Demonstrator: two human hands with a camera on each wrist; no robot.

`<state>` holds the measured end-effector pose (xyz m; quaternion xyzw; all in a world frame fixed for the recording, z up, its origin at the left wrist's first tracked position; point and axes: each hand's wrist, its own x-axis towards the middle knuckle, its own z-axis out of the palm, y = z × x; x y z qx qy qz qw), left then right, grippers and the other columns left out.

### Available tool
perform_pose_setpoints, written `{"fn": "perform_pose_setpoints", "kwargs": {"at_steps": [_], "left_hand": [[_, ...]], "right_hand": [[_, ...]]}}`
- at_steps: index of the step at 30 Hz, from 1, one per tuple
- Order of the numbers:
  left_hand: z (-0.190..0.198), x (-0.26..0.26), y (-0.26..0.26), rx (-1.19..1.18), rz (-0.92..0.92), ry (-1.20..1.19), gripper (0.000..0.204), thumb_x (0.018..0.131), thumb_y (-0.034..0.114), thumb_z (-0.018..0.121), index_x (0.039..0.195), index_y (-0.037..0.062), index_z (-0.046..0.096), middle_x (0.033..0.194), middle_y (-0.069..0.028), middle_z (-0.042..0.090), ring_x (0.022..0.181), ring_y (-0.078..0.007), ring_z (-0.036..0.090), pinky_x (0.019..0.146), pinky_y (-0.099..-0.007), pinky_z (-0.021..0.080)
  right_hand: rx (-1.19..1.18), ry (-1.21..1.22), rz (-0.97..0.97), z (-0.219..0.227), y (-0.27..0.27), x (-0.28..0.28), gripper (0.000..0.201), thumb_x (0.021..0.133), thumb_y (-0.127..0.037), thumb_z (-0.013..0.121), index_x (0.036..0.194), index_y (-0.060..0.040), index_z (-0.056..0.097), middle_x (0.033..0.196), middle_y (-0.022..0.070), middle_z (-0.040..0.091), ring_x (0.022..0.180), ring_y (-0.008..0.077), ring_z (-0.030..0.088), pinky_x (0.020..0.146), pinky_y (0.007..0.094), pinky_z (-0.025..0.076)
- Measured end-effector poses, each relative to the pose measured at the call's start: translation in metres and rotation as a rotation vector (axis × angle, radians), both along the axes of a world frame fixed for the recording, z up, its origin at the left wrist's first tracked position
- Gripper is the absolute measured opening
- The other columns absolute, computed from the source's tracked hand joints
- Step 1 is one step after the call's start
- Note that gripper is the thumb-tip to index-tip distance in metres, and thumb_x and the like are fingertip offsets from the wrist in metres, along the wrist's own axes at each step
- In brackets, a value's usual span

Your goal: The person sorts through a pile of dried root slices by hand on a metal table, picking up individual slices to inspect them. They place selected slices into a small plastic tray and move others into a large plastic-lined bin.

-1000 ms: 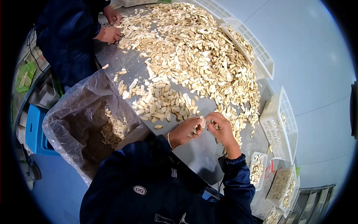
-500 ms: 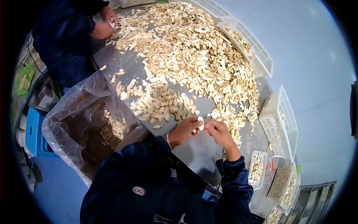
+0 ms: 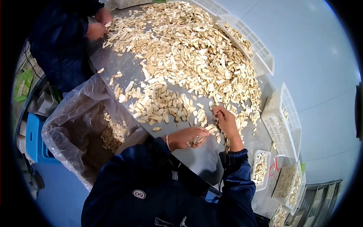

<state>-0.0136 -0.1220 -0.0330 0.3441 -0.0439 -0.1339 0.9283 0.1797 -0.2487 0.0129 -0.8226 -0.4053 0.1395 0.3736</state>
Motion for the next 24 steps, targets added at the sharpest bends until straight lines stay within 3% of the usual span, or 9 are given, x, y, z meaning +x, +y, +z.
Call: {"fn": "perform_pose_setpoints", "kwargs": {"at_steps": [2,4,7,8,11,14,17,23,24], "left_hand": [[-0.013,0.006,-0.005,-0.102,-0.09,0.077,0.018,0.099,0.018,0.055,0.111,0.0049,0.054,0.082,0.0001,0.054,0.063,-0.0074,0.046,0.056,-0.0212,0.037],[-0.003,-0.001,0.0,0.066,-0.158,-0.008,0.019,0.098,0.02,0.056,0.11,0.0062,0.055,0.085,0.0015,0.056,0.067,-0.0073,0.05,0.058,-0.0209,0.037],[0.014,-0.008,0.001,0.177,-0.2,0.015,0.019,0.096,0.02,0.057,0.111,0.0087,0.055,0.09,0.0025,0.059,0.075,-0.0068,0.054,0.06,-0.0205,0.038],[0.016,-0.008,0.001,0.193,-0.209,0.049,0.018,0.096,0.02,0.057,0.111,0.0096,0.056,0.092,0.0027,0.06,0.079,-0.0066,0.056,0.061,-0.0203,0.039],[0.011,-0.009,0.001,0.177,-0.198,0.033,0.02,0.094,0.02,0.058,0.112,0.0117,0.056,0.098,0.0022,0.061,0.084,-0.0065,0.057,0.062,-0.0206,0.039],[0.005,-0.006,0.001,0.171,-0.183,0.029,0.019,0.095,0.018,0.057,0.113,0.0118,0.056,0.102,0.0012,0.061,0.085,-0.0062,0.056,0.062,-0.0201,0.039],[0.002,-0.004,0.001,0.166,-0.135,0.02,0.019,0.096,0.017,0.055,0.114,0.0108,0.056,0.102,0.0006,0.061,0.085,-0.006,0.056,0.061,-0.0197,0.04],[0.003,-0.002,0.001,0.093,-0.094,0.08,0.024,0.101,0.021,0.053,0.12,0.0075,0.054,0.097,-0.0023,0.06,0.082,-0.007,0.054,0.06,-0.0203,0.039],[0.001,-0.005,0.001,0.172,0.013,-0.075,0.025,0.102,0.023,0.052,0.121,0.0071,0.054,0.096,-0.0027,0.059,0.081,-0.0072,0.054,0.06,-0.0203,0.039]], "right_hand": [[-0.1,-0.025,0.019,0.0,-0.003,0.003,0.017,0.1,-0.005,0.052,0.108,-0.0022,0.067,0.083,-0.0003,0.063,0.071,0.007,0.056,0.065,0.0229,0.046],[-0.173,0.035,-0.002,0.018,0.0,-0.011,0.015,0.096,-0.011,0.059,0.105,-0.003,0.069,0.078,0.0046,0.067,0.068,0.0119,0.059,0.065,0.0272,0.049],[-0.184,0.025,0.112,0.02,0.005,-0.026,0.014,0.096,-0.009,0.062,0.107,-0.001,0.067,0.082,-0.0002,0.064,0.07,0.0059,0.055,0.065,0.0225,0.048],[-0.18,0.033,0.116,0.018,0.008,-0.028,0.016,0.092,-0.005,0.065,0.107,-0.0024,0.068,0.087,0.0041,0.068,0.076,0.0132,0.062,0.07,0.0265,0.051],[-0.036,-0.387,0.369,0.006,0.014,-0.024,0.022,0.087,-0.001,0.067,0.108,-0.0048,0.069,0.095,0.0093,0.07,0.088,0.0256,0.066,0.078,0.0326,0.054],[-0.099,-0.4,0.363,0.001,0.017,-0.027,0.027,0.082,0.001,0.068,0.108,-0.007,0.07,0.101,0.013,0.069,0.1,0.0349,0.064,0.085,0.0372,0.054],[-0.08,-0.374,0.335,0.003,0.017,-0.028,0.023,0.084,-0.002,0.066,0.106,-0.007,0.071,0.098,0.0141,0.07,0.092,0.0336,0.066,0.082,0.037,0.054],[-0.14,0.183,0.084,-0.006,0.003,-0.018,0.018,0.094,-0.011,0.066,0.11,-0.0028,0.07,0.086,0.0023,0.068,0.076,0.0106,0.062,0.071,0.0262,0.051],[-0.116,0.262,0.082,-0.007,0.001,-0.016,0.018,0.095,-0.011,0.065,0.11,-0.0022,0.069,0.087,0.001,0.067,0.076,0.0091,0.061,0.071,0.0253,0.05]]}}
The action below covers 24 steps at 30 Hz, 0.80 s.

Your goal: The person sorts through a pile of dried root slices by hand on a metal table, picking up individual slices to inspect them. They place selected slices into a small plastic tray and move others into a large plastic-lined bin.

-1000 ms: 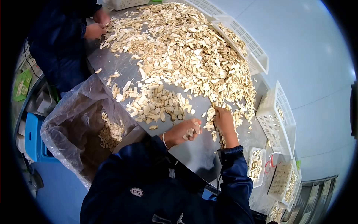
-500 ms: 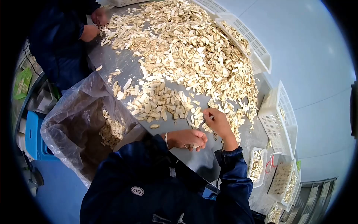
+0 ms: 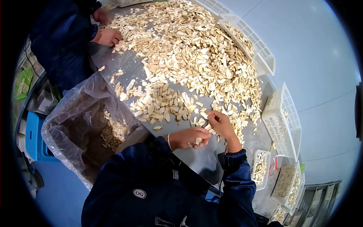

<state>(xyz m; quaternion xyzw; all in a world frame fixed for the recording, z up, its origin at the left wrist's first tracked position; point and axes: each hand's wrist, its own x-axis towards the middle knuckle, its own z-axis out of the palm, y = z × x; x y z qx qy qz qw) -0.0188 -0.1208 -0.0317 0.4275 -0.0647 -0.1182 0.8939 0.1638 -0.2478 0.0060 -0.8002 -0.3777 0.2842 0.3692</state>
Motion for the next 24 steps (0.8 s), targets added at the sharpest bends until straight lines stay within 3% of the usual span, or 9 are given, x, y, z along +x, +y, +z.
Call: {"fn": "perform_pose_setpoints", "kwargs": {"at_steps": [2,6,9,13,14,17,21,24], "left_hand": [[-0.006,-0.009,0.0,0.154,0.192,-0.327,0.028,0.104,0.027,0.05,0.123,0.0063,0.054,0.094,-0.0034,0.059,0.08,-0.0077,0.054,0.059,-0.0202,0.039],[-0.015,0.004,0.001,-0.42,0.098,0.066,0.037,0.107,0.036,0.042,0.125,0.0056,0.053,0.094,-0.0047,0.06,0.079,-0.0088,0.055,0.059,-0.019,0.041],[0.002,0.0,0.001,-0.403,0.117,0.22,0.037,0.107,0.035,0.044,0.124,0.0038,0.054,0.095,-0.0052,0.06,0.077,-0.0091,0.054,0.059,-0.0187,0.04],[-0.008,0.008,0.001,-0.365,0.014,0.236,0.033,0.104,0.029,0.05,0.122,0.0017,0.056,0.096,-0.0057,0.06,0.076,-0.0098,0.053,0.058,-0.019,0.04],[-0.008,0.006,0.001,-0.362,0.015,0.205,0.031,0.103,0.027,0.051,0.121,0.0012,0.056,0.096,-0.0059,0.06,0.075,-0.0099,0.053,0.058,-0.0192,0.04],[-0.009,0.006,0.002,-0.355,0.014,0.2,0.029,0.102,0.022,0.052,0.121,0.0006,0.056,0.096,-0.0065,0.06,0.073,-0.0098,0.052,0.056,-0.0199,0.038],[-0.015,0.01,-0.001,-0.396,0.004,0.238,0.027,0.101,0.019,0.051,0.12,0.0009,0.056,0.095,-0.0075,0.059,0.069,-0.0093,0.05,0.05,-0.0203,0.035],[-0.021,0.011,-0.003,-0.401,0.02,0.223,0.025,0.101,0.019,0.051,0.118,0.0016,0.056,0.094,-0.0079,0.059,0.068,-0.0092,0.05,0.047,-0.0199,0.033]], "right_hand": [[0.042,0.16,-0.019,-0.002,-0.004,0.005,0.019,0.097,-0.013,0.064,0.11,-0.0011,0.069,0.087,-0.0015,0.066,0.077,0.0061,0.059,0.07,0.0235,0.049],[-0.03,0.45,0.132,0.038,-0.006,-0.002,0.022,0.1,-0.019,0.059,0.109,-0.0018,0.069,0.088,-0.0019,0.066,0.079,0.0066,0.058,0.073,0.0219,0.049],[0.007,0.293,0.124,0.021,-0.002,0.006,0.023,0.101,-0.022,0.059,0.106,-0.0015,0.069,0.086,-0.002,0.065,0.078,0.0076,0.059,0.072,0.024,0.049],[-0.013,-0.424,0.0,0.008,0.016,-0.003,0.021,0.092,-0.02,0.068,0.104,-0.0036,0.069,0.086,0.0105,0.067,0.075,0.0228,0.064,0.07,0.034,0.051],[-0.012,-0.477,-0.026,0.003,0.021,-0.004,0.022,0.086,-0.019,0.073,0.1,-0.0037,0.067,0.086,0.0148,0.065,0.075,0.0291,0.064,0.07,0.0374,0.052],[-0.021,-0.609,-0.001,0.005,0.03,-0.015,0.024,0.084,-0.021,0.074,0.096,-0.0027,0.066,0.085,0.0143,0.064,0.076,0.0293,0.064,0.069,0.0393,0.052],[-0.116,-0.351,-0.025,0.004,0.03,-0.007,0.022,0.086,-0.021,0.072,0.096,-0.0018,0.066,0.074,0.0119,0.064,0.064,0.0254,0.059,0.064,0.0353,0.05],[-0.047,-0.277,0.025,-0.005,0.022,0.006,0.02,0.09,-0.02,0.068,0.099,-0.002,0.068,0.069,0.0086,0.063,0.06,0.0179,0.056,0.061,0.0313,0.048]]}}
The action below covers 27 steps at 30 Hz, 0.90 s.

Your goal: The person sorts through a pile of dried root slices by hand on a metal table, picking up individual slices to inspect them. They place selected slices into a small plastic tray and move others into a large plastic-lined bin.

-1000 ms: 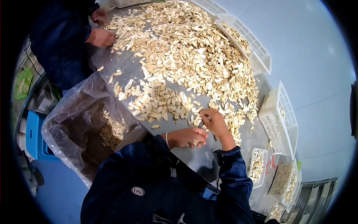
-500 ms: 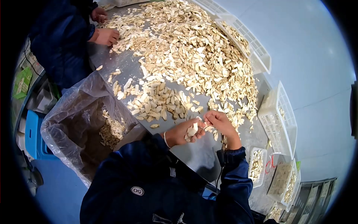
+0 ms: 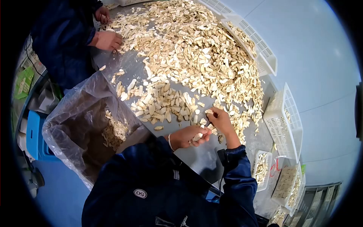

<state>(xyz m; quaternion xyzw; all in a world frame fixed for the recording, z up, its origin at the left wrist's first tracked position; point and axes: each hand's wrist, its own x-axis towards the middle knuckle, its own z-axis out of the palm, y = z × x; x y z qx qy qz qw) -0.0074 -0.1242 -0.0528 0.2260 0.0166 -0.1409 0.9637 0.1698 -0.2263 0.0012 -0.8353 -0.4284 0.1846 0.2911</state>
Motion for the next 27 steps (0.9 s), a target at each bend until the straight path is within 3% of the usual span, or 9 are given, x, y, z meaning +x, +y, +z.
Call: {"fn": "perform_pose_setpoints", "kwargs": {"at_steps": [3,4,8,11,21,27], "left_hand": [[-0.008,0.003,-0.002,-0.031,-0.007,-0.011,0.023,0.101,0.019,0.05,0.116,0.0022,0.056,0.093,-0.0076,0.059,0.066,-0.0085,0.049,0.047,-0.0194,0.033],[-0.008,0.003,-0.002,-0.043,-0.02,-0.027,0.023,0.101,0.019,0.05,0.116,0.0023,0.056,0.092,-0.0074,0.058,0.066,-0.0084,0.049,0.047,-0.0195,0.033],[0.002,-0.002,0.004,-0.04,-0.023,-0.049,0.023,0.102,0.019,0.051,0.117,0.0029,0.057,0.09,-0.007,0.057,0.064,-0.0079,0.047,0.049,-0.0198,0.034],[0.005,-0.003,0.002,-0.019,-0.006,-0.026,0.022,0.102,0.018,0.051,0.117,0.0033,0.057,0.09,-0.0069,0.057,0.063,-0.0079,0.046,0.051,-0.02,0.035],[0.001,-0.001,0.001,-0.042,-0.002,0.008,0.023,0.101,0.019,0.052,0.118,0.0035,0.057,0.089,-0.0069,0.058,0.063,-0.0074,0.047,0.051,-0.0204,0.035],[0.007,-0.003,0.003,-0.019,-0.004,0.009,0.024,0.102,0.018,0.051,0.12,0.0027,0.055,0.09,-0.0066,0.057,0.063,-0.0073,0.047,0.051,-0.0208,0.036]], "right_hand": [[-0.017,0.213,-0.034,0.002,-0.005,0.006,0.021,0.094,-0.02,0.065,0.101,-0.0012,0.069,0.07,0.005,0.063,0.062,0.011,0.055,0.059,0.0282,0.046],[-0.018,0.337,-0.053,0.009,-0.005,0.004,0.025,0.098,-0.023,0.062,0.094,0.0006,0.068,0.07,0.0004,0.061,0.063,0.0075,0.053,0.059,0.0253,0.044],[0.028,0.598,-0.099,0.024,-0.008,0.0,0.033,0.102,-0.03,0.058,0.085,-0.0018,0.063,0.074,-0.002,0.057,0.065,0.0073,0.051,0.062,0.0242,0.045],[0.012,0.583,-0.06,0.033,-0.012,-0.003,0.032,0.102,-0.029,0.058,0.087,-0.0013,0.063,0.074,-0.0017,0.058,0.066,0.0073,0.052,0.063,0.0242,0.046],[-0.001,0.633,-0.041,0.034,-0.021,-0.009,0.026,0.103,-0.018,0.056,0.122,-0.0053,0.066,0.083,-0.0039,0.059,0.073,0.0054,0.054,0.068,0.0209,0.048],[0.01,0.658,-0.041,0.028,-0.023,-0.005,0.026,0.102,-0.019,0.057,0.121,-0.0054,0.067,0.084,-0.0041,0.06,0.073,0.0056,0.055,0.068,0.0209,0.048]]}}
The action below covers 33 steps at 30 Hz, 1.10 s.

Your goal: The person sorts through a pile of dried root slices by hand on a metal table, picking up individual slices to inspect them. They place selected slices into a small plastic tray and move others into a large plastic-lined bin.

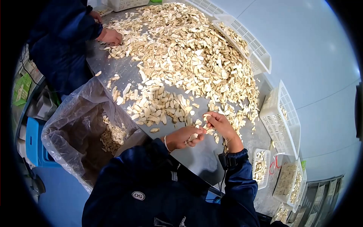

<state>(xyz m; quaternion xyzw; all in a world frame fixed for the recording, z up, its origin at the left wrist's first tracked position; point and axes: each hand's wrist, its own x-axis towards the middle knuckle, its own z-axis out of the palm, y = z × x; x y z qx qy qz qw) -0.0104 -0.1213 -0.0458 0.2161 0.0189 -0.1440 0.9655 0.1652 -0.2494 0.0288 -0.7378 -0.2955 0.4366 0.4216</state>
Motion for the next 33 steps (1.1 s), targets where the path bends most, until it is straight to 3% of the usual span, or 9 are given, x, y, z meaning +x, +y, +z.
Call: {"fn": "perform_pose_setpoints", "kwargs": {"at_steps": [8,11,13,18,20,25,28,30,33], "left_hand": [[-0.013,0.004,-0.002,-0.031,-0.007,-0.065,0.025,0.101,0.021,0.052,0.119,0.0022,0.053,0.092,-0.0051,0.055,0.064,-0.0078,0.045,0.055,-0.0222,0.036],[-0.008,0.001,-0.003,-0.03,0.008,-0.069,0.025,0.101,0.02,0.052,0.118,0.0016,0.053,0.09,-0.0054,0.055,0.063,-0.0076,0.045,0.052,-0.0221,0.035],[-0.005,0.001,-0.003,-0.046,0.023,-0.078,0.024,0.102,0.019,0.051,0.118,0.0013,0.053,0.087,-0.0059,0.054,0.062,-0.0076,0.045,0.05,-0.0216,0.033],[-0.007,0.002,-0.002,-0.042,-0.001,-0.058,0.023,0.101,0.019,0.052,0.118,0.0022,0.054,0.086,-0.006,0.055,0.061,-0.0072,0.044,0.048,-0.0208,0.032],[-0.008,0.004,0.0,-0.014,-0.037,-0.072,0.023,0.103,0.02,0.05,0.117,0.0028,0.055,0.087,-0.0062,0.056,0.061,-0.0068,0.045,0.048,-0.0204,0.033],[-0.009,0.003,0.0,-0.15,-0.034,-0.096,0.026,0.105,0.025,0.048,0.117,0.0029,0.055,0.087,-0.0066,0.057,0.06,-0.0071,0.046,0.048,-0.0199,0.034],[-0.013,0.001,-0.004,-0.123,0.045,-0.094,0.034,0.106,0.033,0.049,0.123,0.0033,0.054,0.092,-0.006,0.057,0.063,-0.0071,0.047,0.051,-0.019,0.036],[-0.019,-0.006,-0.006,0.337,0.246,-0.48,0.049,0.1,0.04,0.062,0.129,0.0025,0.05,0.1,-0.0014,0.053,0.072,-0.0048,0.046,0.061,-0.0197,0.039],[-0.01,-0.001,0.002,0.369,0.08,-0.346,0.034,0.099,0.03,0.057,0.119,0.0026,0.052,0.091,0.0002,0.051,0.071,-0.0074,0.045,0.064,-0.0238,0.04]], "right_hand": [[-0.149,-0.124,0.504,0.051,0.03,0.05,0.028,0.096,-0.026,0.065,0.114,-0.0047,0.07,0.089,-0.0012,0.068,0.076,0.0087,0.06,0.068,0.0261,0.05],[0.101,-0.385,0.0,0.118,0.064,0.106,0.027,0.1,-0.03,0.057,0.113,-0.0111,0.071,0.089,-0.0022,0.067,0.082,0.0077,0.059,0.07,0.0253,0.048],[0.386,-0.248,-0.327,0.158,0.081,0.103,0.043,0.103,-0.035,0.056,0.136,-0.0073,0.057,0.118,0.0024,0.066,0.098,0.01,0.061,0.077,0.0252,0.049],[0.183,-0.38,-0.233,0.125,0.078,0.106,0.053,0.099,-0.047,0.061,0.132,-0.0058,0.058,0.111,0.0022,0.067,0.083,0.0092,0.059,0.073,0.024,0.049],[0.09,-0.397,-0.116,0.105,0.07,0.083,0.037,0.1,-0.041,0.061,0.116,-0.0084,0.068,0.097,-0.0008,0.067,0.081,0.0075,0.059,0.069,0.0232,0.047],[-0.001,-0.347,0.022,0.065,0.048,0.091,0.029,0.098,-0.027,0.064,0.117,-0.0045,0.066,0.091,-0.0016,0.066,0.081,0.0079,0.061,0.068,0.0251,0.05],[0.11,-0.408,-0.203,0.083,0.055,0.118,0.031,0.097,-0.026,0.065,0.119,-0.0044,0.066,0.091,-0.0007,0.067,0.083,0.0087,0.062,0.069,0.026,0.051],[0.209,-0.382,-0.375,0.091,0.067,0.153,0.037,0.096,-0.028,0.065,0.126,-0.0056,0.062,0.098,0.001,0.067,0.085,0.0111,0.064,0.07,0.0271,0.051],[0.314,-0.293,-0.606,0.099,0.087,0.215,0.042,0.096,-0.03,0.065,0.13,-0.0062,0.058,0.111,0.0049,0.063,0.088,0.016,0.066,0.069,0.0287,0.053]]}}
